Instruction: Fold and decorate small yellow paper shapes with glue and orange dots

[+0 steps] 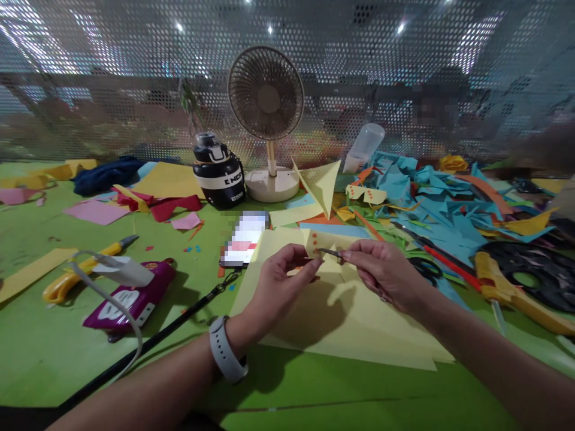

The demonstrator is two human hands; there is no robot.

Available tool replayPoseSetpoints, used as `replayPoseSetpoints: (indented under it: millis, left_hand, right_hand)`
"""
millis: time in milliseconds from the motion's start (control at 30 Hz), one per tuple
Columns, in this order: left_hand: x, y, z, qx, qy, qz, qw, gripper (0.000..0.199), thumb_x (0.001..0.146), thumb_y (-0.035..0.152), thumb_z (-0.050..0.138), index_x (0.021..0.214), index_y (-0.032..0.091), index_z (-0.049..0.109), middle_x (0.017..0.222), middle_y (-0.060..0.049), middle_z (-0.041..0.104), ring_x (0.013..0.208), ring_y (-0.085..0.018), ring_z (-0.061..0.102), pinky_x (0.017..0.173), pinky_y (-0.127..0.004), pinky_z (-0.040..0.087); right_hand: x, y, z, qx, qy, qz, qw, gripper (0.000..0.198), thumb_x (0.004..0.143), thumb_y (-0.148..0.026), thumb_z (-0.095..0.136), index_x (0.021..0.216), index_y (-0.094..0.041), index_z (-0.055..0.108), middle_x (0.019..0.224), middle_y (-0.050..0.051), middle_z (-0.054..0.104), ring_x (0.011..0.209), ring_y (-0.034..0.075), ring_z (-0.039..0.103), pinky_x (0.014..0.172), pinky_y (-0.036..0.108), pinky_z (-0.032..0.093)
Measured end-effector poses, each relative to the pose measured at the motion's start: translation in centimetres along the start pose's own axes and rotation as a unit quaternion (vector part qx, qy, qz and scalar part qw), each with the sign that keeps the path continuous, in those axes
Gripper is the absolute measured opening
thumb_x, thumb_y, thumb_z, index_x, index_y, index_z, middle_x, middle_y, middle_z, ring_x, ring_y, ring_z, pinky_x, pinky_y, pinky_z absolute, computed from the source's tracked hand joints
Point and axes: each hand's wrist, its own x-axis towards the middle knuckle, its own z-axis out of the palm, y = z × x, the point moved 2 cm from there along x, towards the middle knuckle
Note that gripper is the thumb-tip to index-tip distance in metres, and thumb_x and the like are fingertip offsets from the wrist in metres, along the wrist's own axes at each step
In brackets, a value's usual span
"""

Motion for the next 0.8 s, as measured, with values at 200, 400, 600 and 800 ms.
replayPoseSetpoints:
  millis: [200, 400, 600, 800]
  left_hand:
    - [0.30, -0.39, -0.26, 0.000, 0.012, -0.015, 1.000, 0.023, 0.073, 0.035, 0.072, 0.079, 0.016, 0.062, 0.082, -0.004, 0.065, 0.076, -0.015, 0.061, 0.070, -0.030, 0.058]
    - [0.35, -0.27, -0.21, -0.013, 0.013, -0.033, 0.999, 0.021, 0.074, 0.034, 0.071, 0.078, 0.016, 0.061, 0.080, -0.004, 0.067, 0.079, -0.017, 0.065, 0.070, -0.029, 0.058]
    - [0.37, -0.32, -0.18, -0.040, 0.020, -0.049, 0.998, 0.020, 0.073, 0.032, 0.073, 0.076, 0.016, 0.061, 0.075, -0.003, 0.068, 0.077, -0.017, 0.067, 0.068, -0.028, 0.058]
    - [0.45, -0.26, -0.07, -0.065, 0.022, -0.061, 0.996, 0.022, 0.072, 0.032, 0.075, 0.075, 0.015, 0.061, 0.074, -0.002, 0.069, 0.075, -0.017, 0.069, 0.067, -0.028, 0.058]
  right_hand:
    - [-0.01, 0.27, 0.05, 0.002, -0.005, -0.008, 1.000, 0.022, 0.077, -0.039, 0.063, 0.069, -0.019, 0.056, 0.030, -0.010, 0.040, 0.022, 0.003, 0.024, 0.024, 0.014, 0.016]
    - [-0.03, 0.45, 0.10, 0.005, -0.012, -0.008, 1.000, 0.021, 0.077, -0.037, 0.064, 0.070, -0.018, 0.057, 0.031, -0.011, 0.041, 0.022, 0.002, 0.024, 0.024, 0.014, 0.016]
    - [0.01, 0.39, 0.09, 0.006, -0.013, -0.009, 1.000, 0.022, 0.077, -0.038, 0.064, 0.070, -0.018, 0.056, 0.031, -0.011, 0.041, 0.022, 0.002, 0.024, 0.024, 0.014, 0.016]
    - [-0.11, 0.02, 0.06, -0.002, -0.007, -0.001, 1.000, 0.024, 0.076, -0.040, 0.063, 0.068, -0.019, 0.055, 0.029, -0.011, 0.039, 0.021, 0.003, 0.023, 0.024, 0.015, 0.016]
